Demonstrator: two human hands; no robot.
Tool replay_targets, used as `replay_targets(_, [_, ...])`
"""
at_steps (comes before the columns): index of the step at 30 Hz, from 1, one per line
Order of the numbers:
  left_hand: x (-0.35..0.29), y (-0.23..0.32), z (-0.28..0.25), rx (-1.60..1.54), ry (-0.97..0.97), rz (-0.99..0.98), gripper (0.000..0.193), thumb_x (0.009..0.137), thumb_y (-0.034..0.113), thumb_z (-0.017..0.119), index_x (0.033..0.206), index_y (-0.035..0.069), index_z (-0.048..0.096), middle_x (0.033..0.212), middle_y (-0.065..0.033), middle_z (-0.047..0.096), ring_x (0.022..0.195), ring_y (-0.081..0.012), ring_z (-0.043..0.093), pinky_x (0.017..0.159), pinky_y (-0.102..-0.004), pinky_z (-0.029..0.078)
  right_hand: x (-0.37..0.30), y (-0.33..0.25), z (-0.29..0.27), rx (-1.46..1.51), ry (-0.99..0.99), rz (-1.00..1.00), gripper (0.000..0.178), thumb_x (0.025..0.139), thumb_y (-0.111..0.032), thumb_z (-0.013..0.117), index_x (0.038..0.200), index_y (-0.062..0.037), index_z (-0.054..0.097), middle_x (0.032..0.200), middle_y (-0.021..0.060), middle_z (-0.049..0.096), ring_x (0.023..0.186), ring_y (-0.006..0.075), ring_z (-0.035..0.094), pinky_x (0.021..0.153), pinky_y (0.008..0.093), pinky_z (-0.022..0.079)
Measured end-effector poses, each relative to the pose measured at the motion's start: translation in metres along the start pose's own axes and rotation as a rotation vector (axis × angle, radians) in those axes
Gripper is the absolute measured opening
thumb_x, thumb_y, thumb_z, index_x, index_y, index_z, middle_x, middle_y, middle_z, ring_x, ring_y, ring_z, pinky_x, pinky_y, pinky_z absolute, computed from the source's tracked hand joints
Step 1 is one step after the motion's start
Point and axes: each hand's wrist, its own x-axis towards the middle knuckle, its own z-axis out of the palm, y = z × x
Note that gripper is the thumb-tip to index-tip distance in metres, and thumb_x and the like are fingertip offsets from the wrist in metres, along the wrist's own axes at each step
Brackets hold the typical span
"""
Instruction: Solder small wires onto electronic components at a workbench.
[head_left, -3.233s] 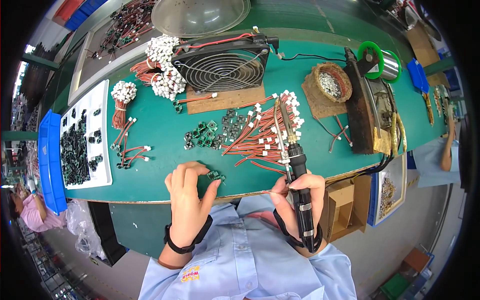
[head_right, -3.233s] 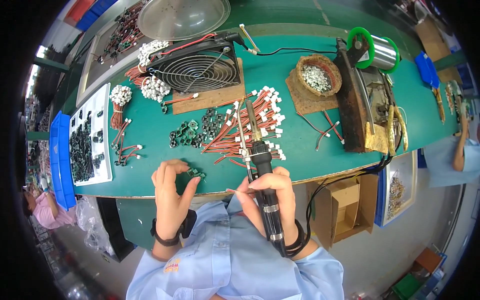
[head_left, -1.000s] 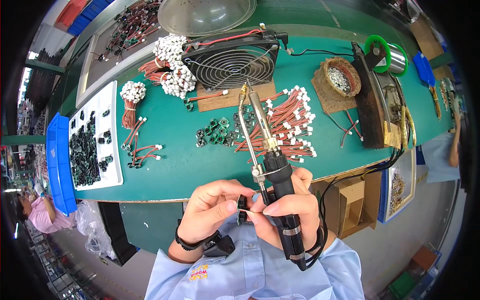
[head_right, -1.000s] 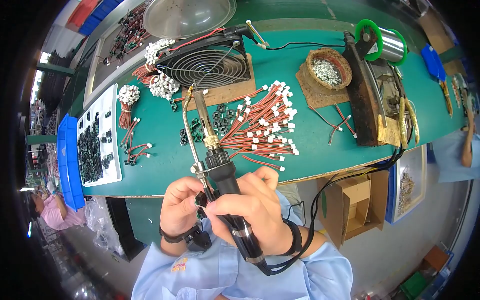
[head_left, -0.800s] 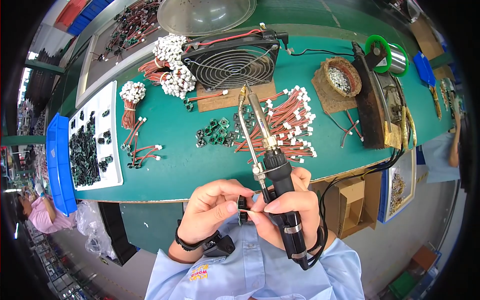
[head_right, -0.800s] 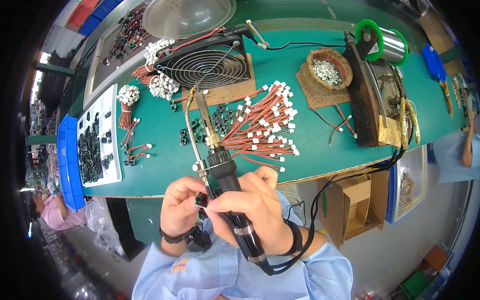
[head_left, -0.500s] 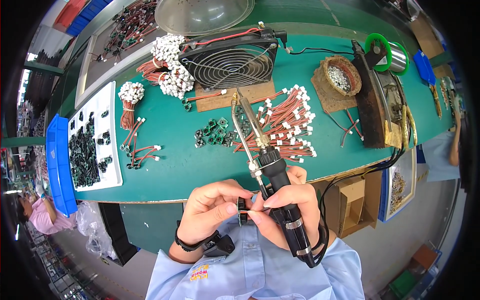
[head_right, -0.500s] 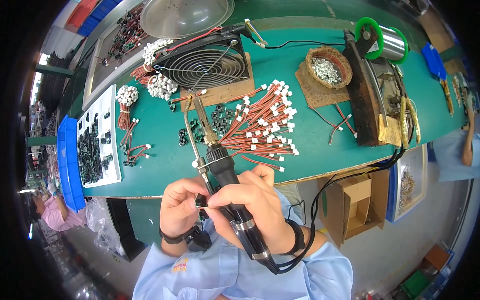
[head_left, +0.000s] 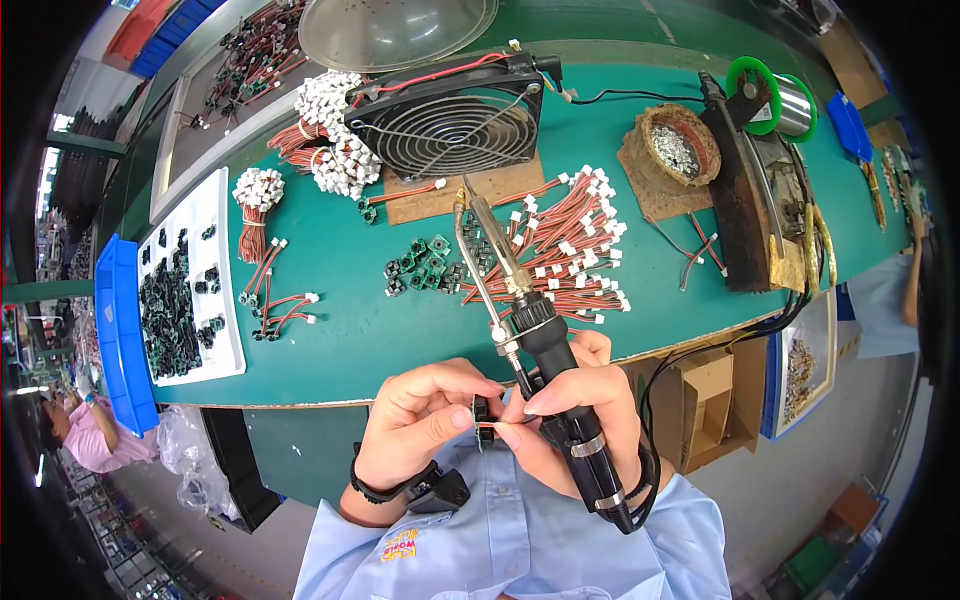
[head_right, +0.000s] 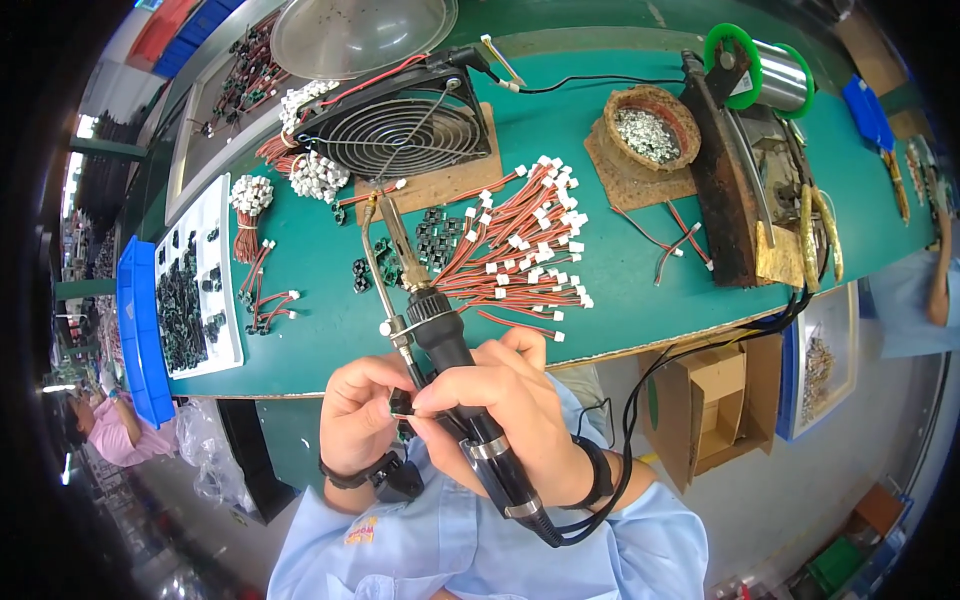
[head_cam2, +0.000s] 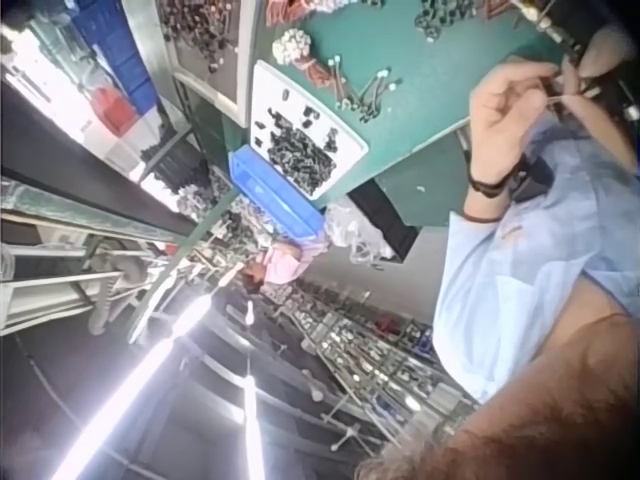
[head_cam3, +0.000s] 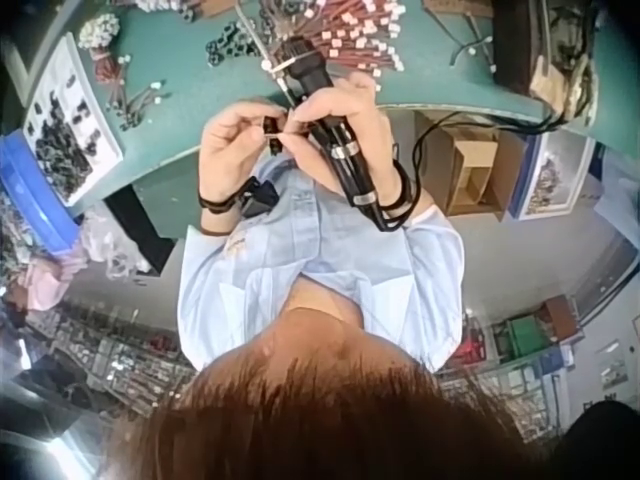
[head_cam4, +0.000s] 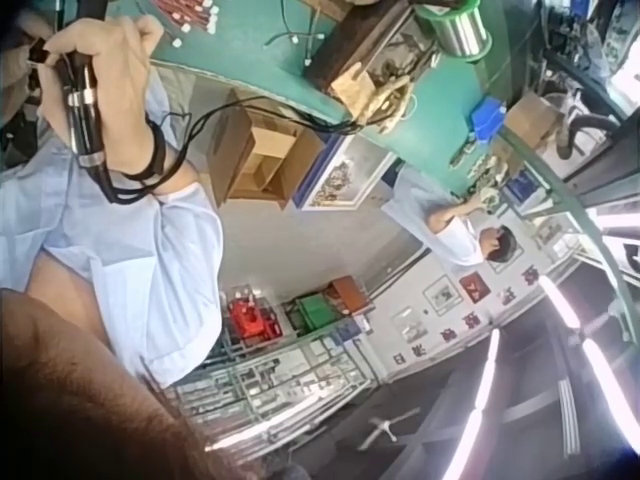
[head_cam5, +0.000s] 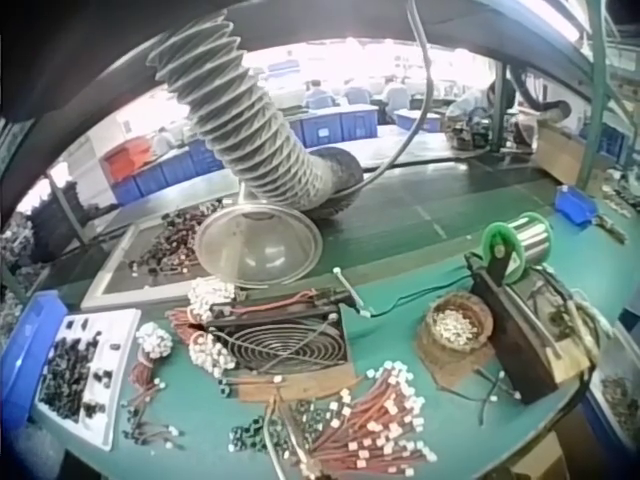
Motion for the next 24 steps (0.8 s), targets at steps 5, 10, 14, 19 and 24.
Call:
replay_targets(5, [0.001,-0.001,0.001,0.012,0.006,-0.002,0.023,0.086,0.007,0.055,0.105,-0.007,0.055,0.096,-0.0131,0.056,0.088,-0.0175,0.054,0.078,-0.029,0.042,-0.001,0.001,-0.001,0.007,0.008,0.001,0.041,0.069,-0.001,0.071,0.097,-0.012,0.042,0.077,-0.0004,0.062,0.07,0.0111,0.056,0.082,0.0337,0.027])
replay_targets(10, [0.001,0.0,-0.002,0.011,-0.017,-0.016,0.023,0.086,0.006,0.054,0.105,-0.006,0.055,0.096,-0.0132,0.056,0.089,-0.0181,0.055,0.079,-0.0296,0.042,-0.002,0.004,-0.002,0.018,0.017,0.003,0.041,0.068,0.0,0.071,0.096,-0.012,0.043,0.077,-0.0004,0.062,0.071,0.0112,0.056,0.081,0.033,0.027])
replay_targets(14, [0.001,0.0,-0.002,0.001,-0.03,-0.021,0.022,0.085,0.004,0.054,0.105,-0.006,0.055,0.098,-0.0136,0.056,0.091,-0.0186,0.056,0.079,-0.0299,0.043,-0.001,0.004,-0.004,0.026,-0.015,0.001,0.04,0.068,0.0,0.07,0.096,-0.0123,0.045,0.076,-0.001,0.062,0.07,0.0117,0.055,0.08,0.0327,0.027])
replay_targets(19, [-0.001,0.003,-0.001,-0.003,-0.017,-0.052,0.023,0.084,0.001,0.055,0.106,-0.006,0.054,0.1,-0.0142,0.056,0.092,-0.0185,0.056,0.08,-0.03,0.044,0.001,0.003,-0.007,0.043,-0.041,0.007,0.038,0.068,-0.001,0.07,0.095,-0.0126,0.046,0.075,-0.0018,0.062,0.069,0.0128,0.055,0.079,0.0326,0.027])
replay_targets(24, [-0.001,0.006,-0.002,-0.013,-0.007,-0.117,0.019,0.083,-0.002,0.056,0.101,-0.005,0.054,0.1,-0.0149,0.056,0.092,-0.0183,0.056,0.08,-0.0303,0.044,0.003,0.003,-0.011,0.043,-0.064,0.016,0.038,0.068,0.0,0.07,0.094,-0.0126,0.046,0.075,-0.0016,0.062,0.07,0.0133,0.055,0.079,0.0327,0.027])
